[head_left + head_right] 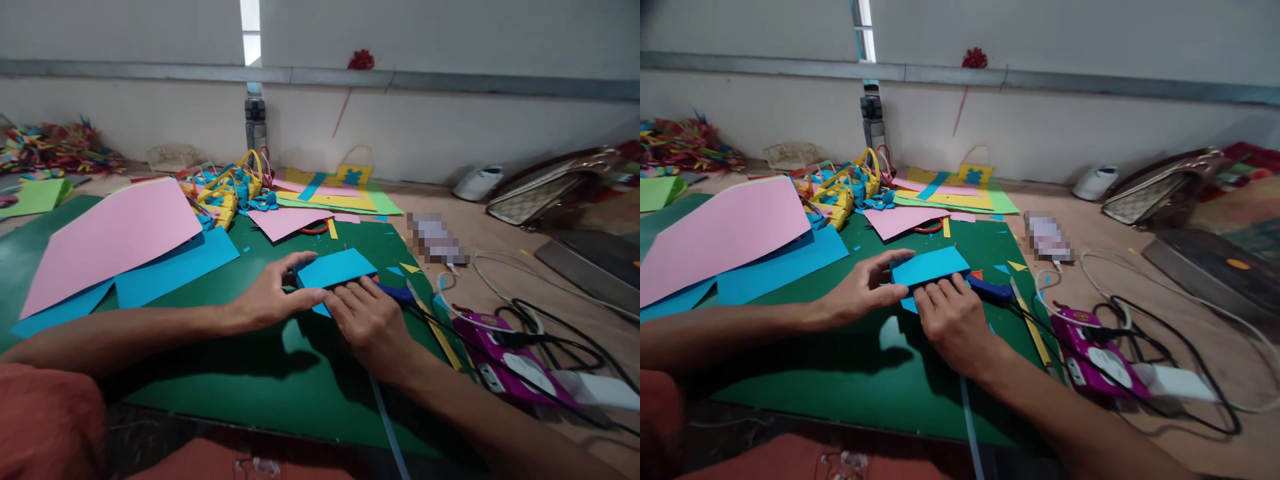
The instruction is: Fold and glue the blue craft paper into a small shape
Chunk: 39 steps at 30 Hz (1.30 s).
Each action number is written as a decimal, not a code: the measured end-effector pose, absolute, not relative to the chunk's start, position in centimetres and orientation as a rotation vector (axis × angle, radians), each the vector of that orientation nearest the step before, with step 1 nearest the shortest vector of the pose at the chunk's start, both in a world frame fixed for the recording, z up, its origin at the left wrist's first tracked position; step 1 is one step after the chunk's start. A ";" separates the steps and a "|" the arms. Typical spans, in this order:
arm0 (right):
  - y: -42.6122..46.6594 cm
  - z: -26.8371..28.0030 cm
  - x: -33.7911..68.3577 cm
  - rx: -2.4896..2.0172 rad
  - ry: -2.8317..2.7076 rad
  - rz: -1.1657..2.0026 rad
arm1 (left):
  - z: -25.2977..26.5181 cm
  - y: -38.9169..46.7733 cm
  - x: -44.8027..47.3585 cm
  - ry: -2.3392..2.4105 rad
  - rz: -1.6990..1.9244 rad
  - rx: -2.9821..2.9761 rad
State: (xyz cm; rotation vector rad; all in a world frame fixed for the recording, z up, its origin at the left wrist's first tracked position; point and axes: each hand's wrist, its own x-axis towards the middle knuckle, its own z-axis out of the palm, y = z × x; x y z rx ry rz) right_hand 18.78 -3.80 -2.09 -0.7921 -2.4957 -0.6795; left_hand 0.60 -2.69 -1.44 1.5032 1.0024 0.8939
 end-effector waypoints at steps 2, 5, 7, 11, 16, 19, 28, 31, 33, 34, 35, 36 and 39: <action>-3.9 -2.4 18.5 -0.773 -2.490 -0.700 | -1.6 -3.0 0.5 1.029 0.880 1.536; -4.2 -2.7 18.2 -0.703 -2.478 -0.628 | -1.8 -3.2 0.1 1.044 0.875 1.490; -4.4 -2.5 18.3 -0.619 -2.445 -0.496 | -1.9 -3.2 -0.5 1.063 0.871 1.439; -4.5 -1.0 19.2 -0.589 -2.282 -0.204 | -2.1 -2.8 -2.3 1.086 0.901 1.240; -3.3 -0.6 19.6 -0.776 -2.215 -0.116 | -2.9 -2.6 -4.6 1.083 0.926 1.091; -2.6 -1.5 19.2 -0.706 -2.333 -0.140 | -3.3 -2.3 -5.3 1.053 0.911 1.134; -2.9 -2.7 18.9 -0.668 -2.570 -0.407 | -3.3 -2.5 -5.3 0.982 0.812 1.282; -3.0 -3.0 18.9 -0.626 -2.533 -0.458 | -2.7 -3.1 -5.3 1.005 0.794 1.594; -2.8 -3.2 18.9 -0.648 -2.510 -0.452 | -2.3 -3.1 -5.7 1.016 0.858 1.881; -2.7 -3.3 19.0 -0.671 -2.499 -0.435 | -2.3 -3.0 -6.0 0.996 0.900 2.016; -2.6 -3.5 19.0 -0.692 -2.489 -0.413 | -2.3 -2.8 -6.2 0.964 0.926 2.134; -2.5 -3.6 19.0 -0.711 -2.479 -0.385 | -2.4 -2.5 -6.5 0.913 0.930 2.242; -2.2 -3.8 19.1 -0.733 -2.451 -0.314 | -3.1 -1.9 -7.0 0.815 0.787 2.544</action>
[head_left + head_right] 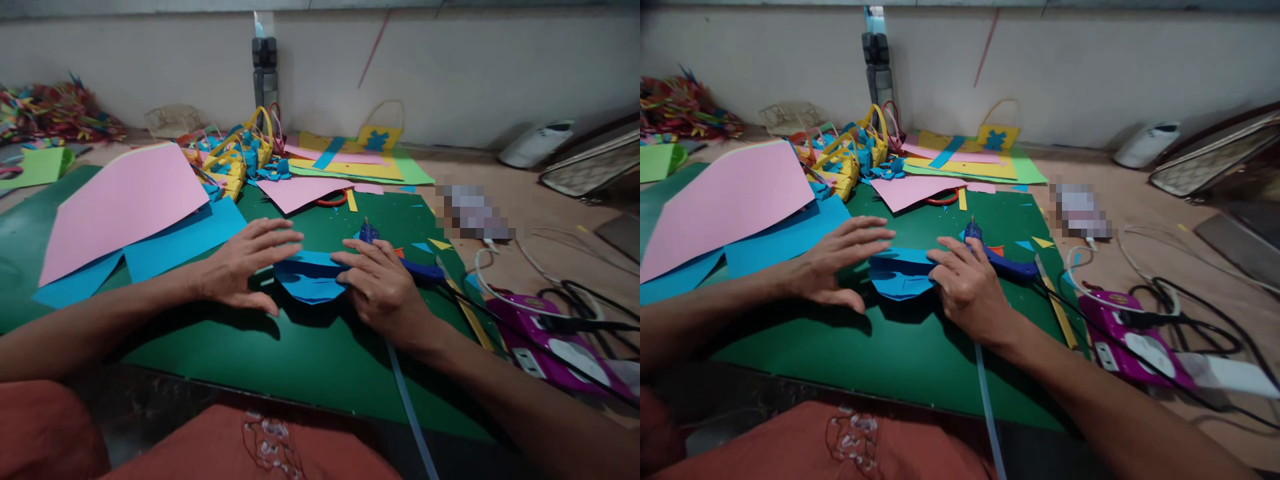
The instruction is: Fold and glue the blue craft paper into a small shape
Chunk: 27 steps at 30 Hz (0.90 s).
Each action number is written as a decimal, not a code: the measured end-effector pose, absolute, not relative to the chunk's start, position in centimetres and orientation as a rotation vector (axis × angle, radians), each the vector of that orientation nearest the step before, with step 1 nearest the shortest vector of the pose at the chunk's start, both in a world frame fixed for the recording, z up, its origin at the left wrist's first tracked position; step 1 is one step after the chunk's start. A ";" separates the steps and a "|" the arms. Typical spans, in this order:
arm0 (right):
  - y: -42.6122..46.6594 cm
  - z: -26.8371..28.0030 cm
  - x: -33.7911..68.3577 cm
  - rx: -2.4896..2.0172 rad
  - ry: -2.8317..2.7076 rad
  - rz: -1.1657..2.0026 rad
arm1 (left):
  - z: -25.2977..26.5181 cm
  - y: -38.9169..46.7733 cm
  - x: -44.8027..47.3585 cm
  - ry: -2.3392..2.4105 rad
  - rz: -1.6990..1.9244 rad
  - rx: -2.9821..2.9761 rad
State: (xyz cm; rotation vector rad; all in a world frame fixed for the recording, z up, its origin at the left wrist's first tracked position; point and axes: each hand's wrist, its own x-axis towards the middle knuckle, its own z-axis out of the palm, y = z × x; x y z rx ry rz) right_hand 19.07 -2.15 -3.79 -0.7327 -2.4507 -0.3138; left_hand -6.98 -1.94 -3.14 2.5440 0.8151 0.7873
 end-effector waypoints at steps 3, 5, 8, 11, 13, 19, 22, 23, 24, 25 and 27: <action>-2.2 -3.8 19.0 -0.727 -2.435 -0.287 | -4.3 -1.9 -6.8 0.841 0.721 2.773; -2.4 -3.8 18.9 -0.716 -2.438 -0.286 | -5.0 -2.1 -6.5 0.863 0.788 2.886; -2.7 -3.8 18.7 -0.683 -2.459 -0.333 | -5.5 -2.3 -6.0 0.750 0.954 3.104; -2.9 -3.9 18.6 -0.686 -2.533 -0.402 | -5.4 -2.4 -5.7 0.660 0.954 3.262; -3.1 -4.0 18.4 -0.698 -2.586 -0.426 | -5.3 -2.4 -5.5 0.666 0.900 3.293; -3.4 -4.2 18.2 -0.734 -2.671 -0.379 | -5.0 -2.6 -5.3 0.687 0.761 3.273; -3.5 -4.4 18.2 -0.778 -2.687 -0.302 | -5.1 -2.8 -5.2 0.732 0.696 3.253; -3.6 -4.4 18.2 -0.802 -2.685 -0.266 | -5.1 -2.8 -5.2 0.750 0.683 3.242; -3.6 -4.4 18.2 -0.829 -2.680 -0.225 | -5.2 -2.9 -5.1 0.771 0.676 3.227; -3.6 -4.4 18.2 -0.857 -2.673 -0.179 | -5.2 -3.0 -5.1 0.794 0.675 3.205; -3.6 -4.3 18.1 -0.913 -2.655 -0.096 | -5.3 -3.1 -5.1 0.854 0.682 3.143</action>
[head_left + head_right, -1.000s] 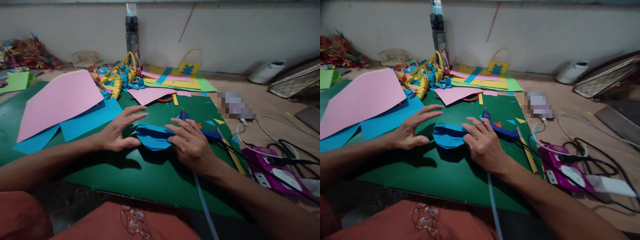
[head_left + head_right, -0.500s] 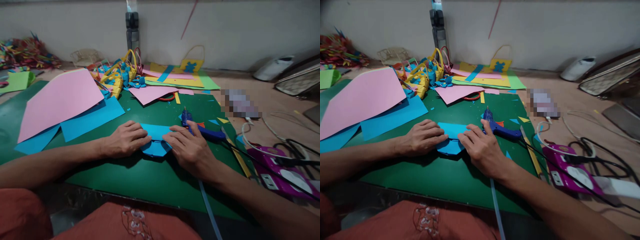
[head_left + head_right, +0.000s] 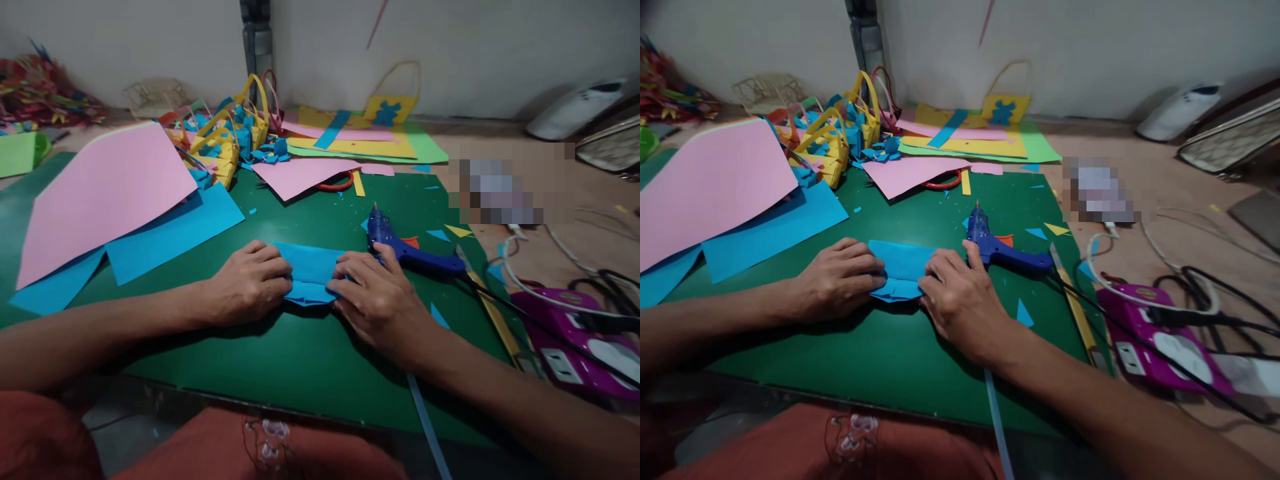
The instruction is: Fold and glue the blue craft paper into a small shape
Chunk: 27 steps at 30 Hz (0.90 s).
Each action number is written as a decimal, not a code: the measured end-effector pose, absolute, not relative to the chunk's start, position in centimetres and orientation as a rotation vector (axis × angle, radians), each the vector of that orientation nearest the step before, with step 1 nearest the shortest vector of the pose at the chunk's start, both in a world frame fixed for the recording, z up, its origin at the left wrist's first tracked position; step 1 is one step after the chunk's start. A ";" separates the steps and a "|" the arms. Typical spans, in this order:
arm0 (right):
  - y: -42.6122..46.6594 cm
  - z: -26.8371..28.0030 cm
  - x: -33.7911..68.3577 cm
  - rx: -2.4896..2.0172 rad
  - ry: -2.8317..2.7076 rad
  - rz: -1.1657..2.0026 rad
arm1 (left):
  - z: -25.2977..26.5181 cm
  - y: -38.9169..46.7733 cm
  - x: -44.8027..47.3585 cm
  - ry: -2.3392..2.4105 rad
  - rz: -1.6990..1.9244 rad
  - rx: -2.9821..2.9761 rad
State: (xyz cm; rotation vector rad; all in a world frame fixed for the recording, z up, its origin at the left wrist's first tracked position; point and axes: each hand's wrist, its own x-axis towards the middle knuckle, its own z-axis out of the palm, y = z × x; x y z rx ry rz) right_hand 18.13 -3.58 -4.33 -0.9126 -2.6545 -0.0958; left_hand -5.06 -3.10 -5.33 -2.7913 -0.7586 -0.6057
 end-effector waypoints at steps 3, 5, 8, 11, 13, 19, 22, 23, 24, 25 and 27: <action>-3.6 -4.3 17.9 -0.977 -2.612 -0.027 | -5.5 -3.3 -5.0 -0.910 -0.644 -2.833; -3.5 -4.3 17.8 -1.016 -2.585 -0.009 | -5.5 -3.4 -5.0 -1.036 -0.670 -2.830; -3.4 -4.3 17.5 -1.087 -2.568 -0.014 | -5.3 -3.4 -4.8 -1.212 -0.752 -2.775; -3.3 -4.2 17.2 -1.167 -2.569 -0.088 | -5.2 -3.4 -4.6 -1.306 -0.829 -2.743; -3.2 -4.2 17.1 -1.210 -2.565 -0.164 | -5.3 -3.3 -4.5 -1.334 -0.837 -2.731; -2.9 -4.4 16.9 -1.179 -2.544 -0.326 | -5.6 -3.0 -4.2 -1.342 -0.832 -2.684; -2.6 -4.5 17.3 -1.047 -2.489 -0.376 | -5.4 -3.6 -3.9 -1.253 -0.925 -2.718; -2.4 -4.5 17.5 -1.003 -2.475 -0.373 | -5.1 -3.9 -3.8 -1.209 -0.979 -2.767; -2.3 -4.5 17.6 -0.964 -2.473 -0.353 | -4.8 -4.3 -3.7 -1.162 -1.036 -2.833; -2.1 -4.5 17.8 -0.931 -2.483 -0.318 | -4.4 -4.6 -3.7 -1.135 -1.083 -2.915; -1.7 -4.4 18.1 -0.888 -2.511 -0.235 | -3.4 -5.1 -3.6 -1.139 -1.170 -3.031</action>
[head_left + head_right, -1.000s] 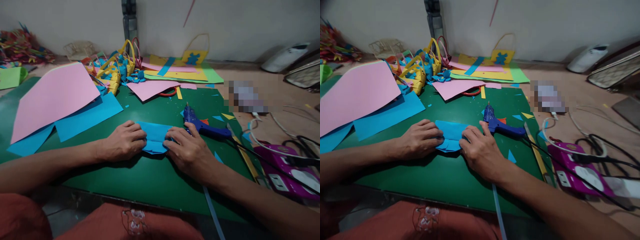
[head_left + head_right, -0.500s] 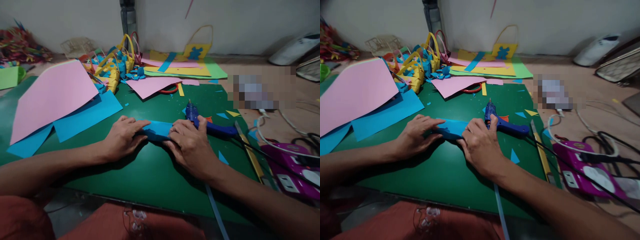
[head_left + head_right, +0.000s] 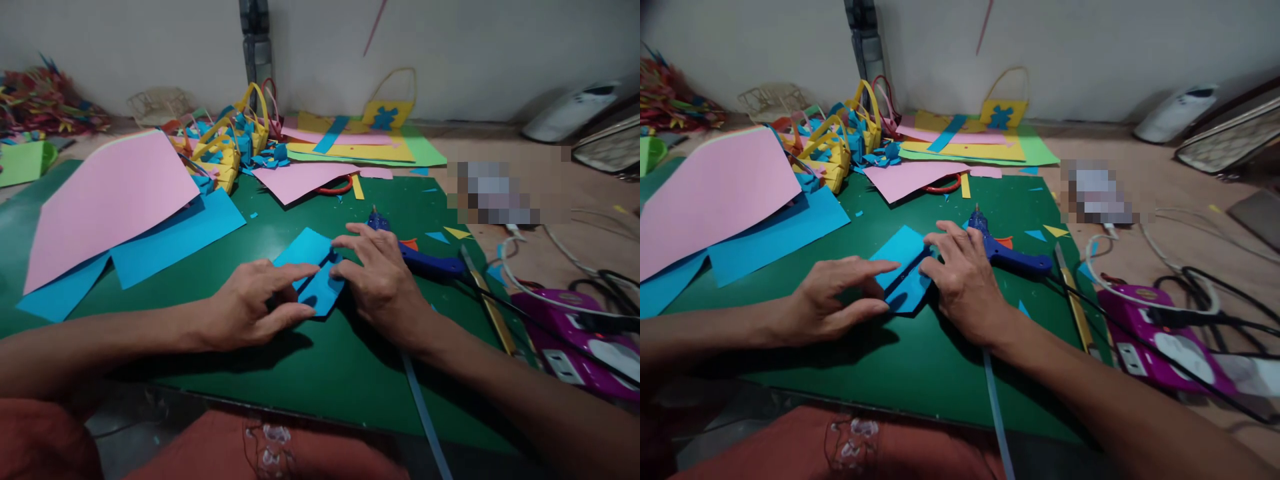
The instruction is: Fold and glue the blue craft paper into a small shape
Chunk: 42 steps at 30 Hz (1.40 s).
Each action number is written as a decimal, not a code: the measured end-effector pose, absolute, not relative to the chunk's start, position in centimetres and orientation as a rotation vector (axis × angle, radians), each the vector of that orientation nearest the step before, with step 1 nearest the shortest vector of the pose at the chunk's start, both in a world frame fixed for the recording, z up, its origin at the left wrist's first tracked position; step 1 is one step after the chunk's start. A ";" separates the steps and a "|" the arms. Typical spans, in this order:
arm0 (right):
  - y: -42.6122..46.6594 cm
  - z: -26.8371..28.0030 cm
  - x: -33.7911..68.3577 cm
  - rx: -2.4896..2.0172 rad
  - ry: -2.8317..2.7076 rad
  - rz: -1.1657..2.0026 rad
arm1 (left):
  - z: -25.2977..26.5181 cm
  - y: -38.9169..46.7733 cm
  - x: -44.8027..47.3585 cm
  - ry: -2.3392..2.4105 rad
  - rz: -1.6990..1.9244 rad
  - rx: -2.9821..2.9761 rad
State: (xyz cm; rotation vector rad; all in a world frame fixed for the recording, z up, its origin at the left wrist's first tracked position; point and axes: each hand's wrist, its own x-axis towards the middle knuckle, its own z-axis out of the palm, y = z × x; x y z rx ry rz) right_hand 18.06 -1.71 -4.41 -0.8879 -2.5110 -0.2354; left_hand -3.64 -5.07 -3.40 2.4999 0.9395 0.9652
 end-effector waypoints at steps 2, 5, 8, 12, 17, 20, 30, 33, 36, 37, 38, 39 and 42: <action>-1.4 -4.2 18.2 -0.852 -2.519 -0.188 | -2.5 -5.0 -3.8 1.024 1.011 2.409; -1.1 -3.4 18.3 -0.783 -2.512 -0.186 | -1.8 -3.8 -3.9 1.192 1.038 2.284; -1.2 -2.2 18.1 -0.693 -2.558 -0.175 | -1.6 -2.2 -3.9 1.188 1.011 2.216; -1.4 -1.0 17.5 -0.608 -2.609 -0.154 | -1.1 -1.0 -3.3 0.987 0.783 2.052; -1.9 -0.5 16.9 -0.578 -2.439 0.046 | -1.2 -1.1 -2.9 0.974 0.509 1.681; -2.3 -0.3 17.2 -0.848 -2.168 0.238 | -2.1 -1.5 -3.0 1.146 0.679 1.365; -1.7 -2.7 18.1 -1.325 -1.991 0.764 | -4.1 -2.6 -3.0 1.234 1.087 1.058; -1.9 -2.9 17.6 -1.361 -2.027 0.753 | -4.3 -3.1 -2.8 1.246 1.083 1.140; -2.2 -2.7 17.3 -1.447 -2.082 0.783 | -4.4 -3.3 -2.8 1.276 1.067 1.274; -2.3 -2.6 17.3 -1.465 -2.099 0.786 | -4.3 -3.3 -2.9 1.276 1.049 1.346; -2.3 -2.5 17.3 -1.471 -2.113 0.782 | -4.3 -3.2 -3.0 1.273 1.026 1.432; -2.3 -2.4 17.4 -1.468 -2.129 0.767 | -4.3 -3.1 -3.2 1.270 0.996 1.524; -2.2 -2.4 17.5 -1.431 -2.202 0.688 | -4.2 -2.5 -3.8 1.264 0.865 1.722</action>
